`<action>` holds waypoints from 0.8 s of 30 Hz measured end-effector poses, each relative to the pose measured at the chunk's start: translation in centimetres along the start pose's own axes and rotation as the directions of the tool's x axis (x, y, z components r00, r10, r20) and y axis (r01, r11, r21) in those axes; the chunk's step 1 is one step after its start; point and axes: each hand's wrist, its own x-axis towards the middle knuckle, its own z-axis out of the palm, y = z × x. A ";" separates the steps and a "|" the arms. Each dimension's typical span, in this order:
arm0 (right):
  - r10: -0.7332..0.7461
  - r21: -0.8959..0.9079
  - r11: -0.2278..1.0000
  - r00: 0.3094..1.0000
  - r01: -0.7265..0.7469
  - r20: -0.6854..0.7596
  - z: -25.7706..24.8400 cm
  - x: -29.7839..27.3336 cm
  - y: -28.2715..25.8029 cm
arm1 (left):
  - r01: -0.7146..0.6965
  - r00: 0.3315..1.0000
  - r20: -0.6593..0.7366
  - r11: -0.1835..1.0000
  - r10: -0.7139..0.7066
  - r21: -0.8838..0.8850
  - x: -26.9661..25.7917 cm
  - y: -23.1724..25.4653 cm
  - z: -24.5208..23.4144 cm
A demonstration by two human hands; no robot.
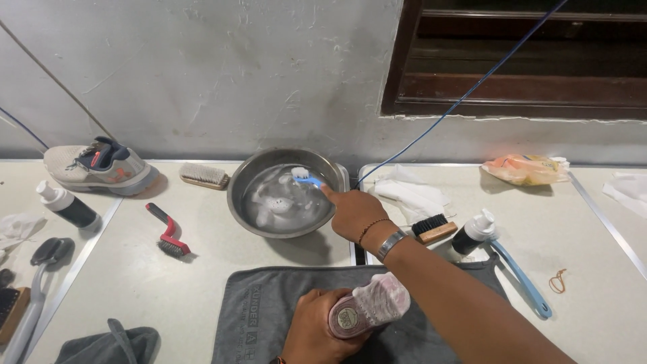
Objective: The person applies cleaning foam to a pink slipper and scrubs the sole with a blue brush. They repeatedly dip the brush in a metal bowl of water and continue scrubbing the sole and upper fabric. The slipper is wiped with a gray towel and scrubbed again.
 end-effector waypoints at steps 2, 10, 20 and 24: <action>0.041 0.016 0.999 0.996 -0.042 0.075 0.1 -0.2 0.2 | 0.009 1.000 -0.008 1.000 -0.009 -0.030 -0.1 -0.3 0.3; 0.010 0.017 1.000 0.999 -0.011 0.036 0.1 -0.7 1.1 | -0.034 0.998 -0.051 0.999 0.035 0.018 0.2 -0.4 0.4; 0.025 -0.133 0.991 0.995 -0.013 0.093 -1.1 -0.2 0.3 | -0.039 0.993 -0.108 0.999 0.043 0.037 0.0 -0.9 1.2; 0.000 -0.196 0.980 0.995 0.021 0.102 -1.7 0.5 0.0 | 0.012 0.999 -0.051 0.998 -0.009 0.063 0.1 -0.9 1.0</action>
